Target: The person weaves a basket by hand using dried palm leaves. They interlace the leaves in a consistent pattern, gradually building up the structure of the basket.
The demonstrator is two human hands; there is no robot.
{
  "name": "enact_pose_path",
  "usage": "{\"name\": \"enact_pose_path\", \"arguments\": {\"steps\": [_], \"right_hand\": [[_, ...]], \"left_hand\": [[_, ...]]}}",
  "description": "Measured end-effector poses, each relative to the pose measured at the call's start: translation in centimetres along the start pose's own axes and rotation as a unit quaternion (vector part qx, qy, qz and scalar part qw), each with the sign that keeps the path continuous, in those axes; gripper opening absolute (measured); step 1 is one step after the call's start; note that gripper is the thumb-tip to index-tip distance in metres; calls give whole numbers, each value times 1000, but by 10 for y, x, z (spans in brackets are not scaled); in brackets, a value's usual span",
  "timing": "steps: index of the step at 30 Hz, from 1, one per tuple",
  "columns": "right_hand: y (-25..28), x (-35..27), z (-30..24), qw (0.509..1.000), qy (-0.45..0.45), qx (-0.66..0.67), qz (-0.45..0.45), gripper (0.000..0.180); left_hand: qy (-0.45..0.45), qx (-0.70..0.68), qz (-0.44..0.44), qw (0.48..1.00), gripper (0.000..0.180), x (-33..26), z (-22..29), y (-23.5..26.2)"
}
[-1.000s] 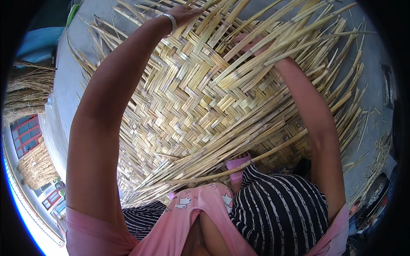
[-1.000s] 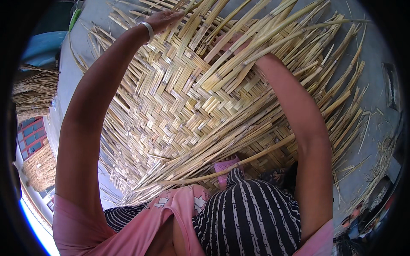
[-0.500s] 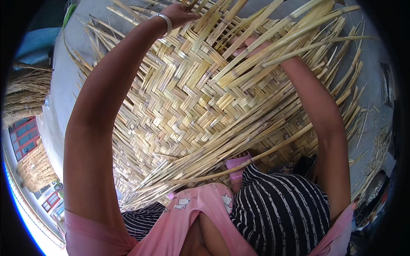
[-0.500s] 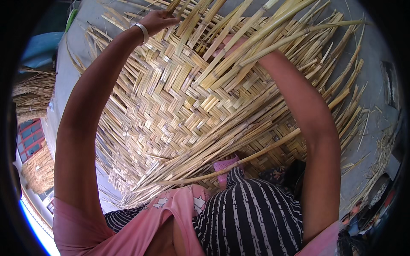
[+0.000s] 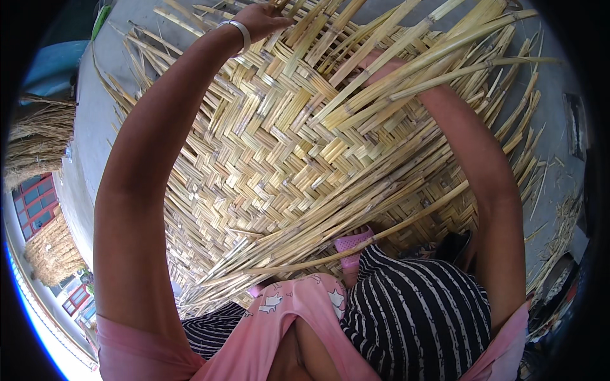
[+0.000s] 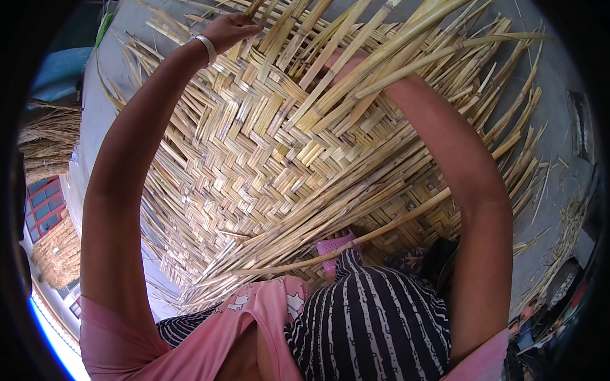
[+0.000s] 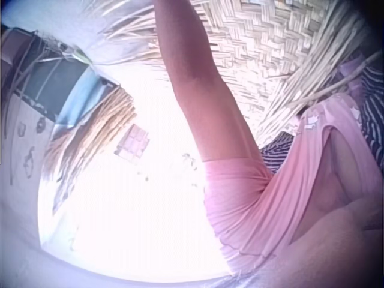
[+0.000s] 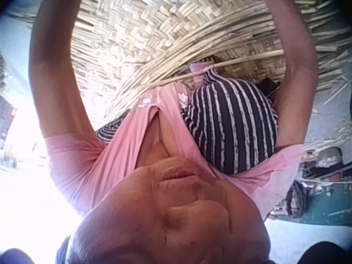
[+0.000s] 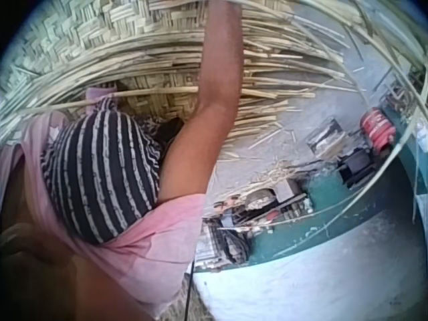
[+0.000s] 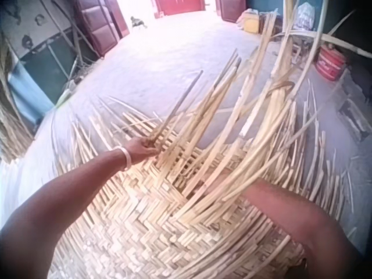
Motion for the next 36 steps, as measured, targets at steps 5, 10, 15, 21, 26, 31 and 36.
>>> {"name": "enact_pose_path", "arguments": {"steps": [5,10,15,21,26,31,36], "right_hand": [[-16,8,40,906,-26,421,-33,40],[-13,3,26,971,-68,227,33,38],[-10,11,8,988,-83,124,23,30],[-18,17,28,975,29,213,62,34],[-19,8,24,925,84,-340,146,41],[-26,11,40,940,126,-251,194,30],[-42,19,66,990,33,-48,126,15]], "left_hand": [[17,6,7,1000,51,-10,-7,2],[22,-1,10,1000,53,-9,0,0],[14,-17,1,1000,52,-8,-3,0],[28,-14,9,999,51,-9,-1,-3],[36,10,15,999,52,-14,2,1],[54,3,7,999,52,-24,28,-3],[59,-12,4,998,52,-28,31,-3]]}}
Point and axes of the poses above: each hand's wrist, its own x-axis towards the middle knuckle, its own y-axis out of the back of the hand, z = x × y, the point moved 2 cm from there along x, towards the middle knuckle, and after that the axes turned 13 degrees about -z, right-handed, at the moved point
